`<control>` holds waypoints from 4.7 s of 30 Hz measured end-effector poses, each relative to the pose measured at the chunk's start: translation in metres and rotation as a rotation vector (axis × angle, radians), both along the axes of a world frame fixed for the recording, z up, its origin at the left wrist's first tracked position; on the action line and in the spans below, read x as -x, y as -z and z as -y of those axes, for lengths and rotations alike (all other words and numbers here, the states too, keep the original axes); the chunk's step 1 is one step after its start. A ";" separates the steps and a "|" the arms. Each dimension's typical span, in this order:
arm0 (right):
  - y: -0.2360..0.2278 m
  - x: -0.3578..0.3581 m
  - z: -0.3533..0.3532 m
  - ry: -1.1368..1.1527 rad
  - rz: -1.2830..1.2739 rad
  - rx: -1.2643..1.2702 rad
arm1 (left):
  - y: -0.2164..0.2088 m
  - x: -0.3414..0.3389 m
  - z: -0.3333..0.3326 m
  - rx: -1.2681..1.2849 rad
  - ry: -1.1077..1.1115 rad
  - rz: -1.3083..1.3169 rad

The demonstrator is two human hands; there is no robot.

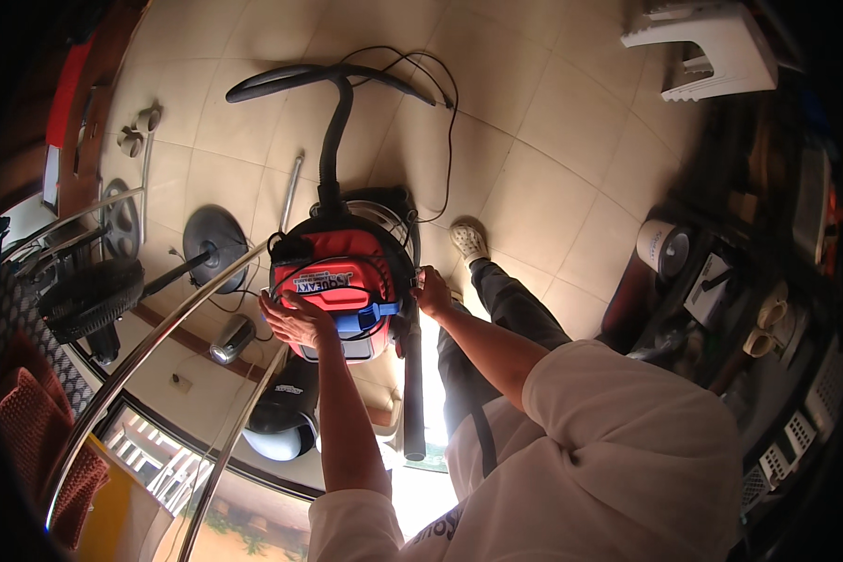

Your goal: The person assembles a vacuum cleaner by attaching a hose to the canister, placing a filter bag inside, securing the top lid, and unwinding the power cord before plugging it into a wall outlet.

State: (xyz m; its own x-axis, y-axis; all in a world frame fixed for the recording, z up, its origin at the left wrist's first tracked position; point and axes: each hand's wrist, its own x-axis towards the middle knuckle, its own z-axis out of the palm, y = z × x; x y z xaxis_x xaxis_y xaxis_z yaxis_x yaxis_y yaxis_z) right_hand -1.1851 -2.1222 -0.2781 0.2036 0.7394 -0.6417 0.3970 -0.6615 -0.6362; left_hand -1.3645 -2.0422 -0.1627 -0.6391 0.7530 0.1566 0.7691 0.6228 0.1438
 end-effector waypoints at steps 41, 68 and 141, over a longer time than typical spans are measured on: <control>0.042 0.020 0.004 0.349 -0.449 0.317 | 0.128 0.222 0.050 -0.033 0.072 0.882; 0.035 0.019 -0.019 0.087 -0.464 0.295 | 0.160 0.218 0.039 0.231 -0.030 1.113; -0.222 -0.097 -0.085 -1.253 0.303 -0.399 | -0.158 -0.080 0.085 0.472 0.439 0.664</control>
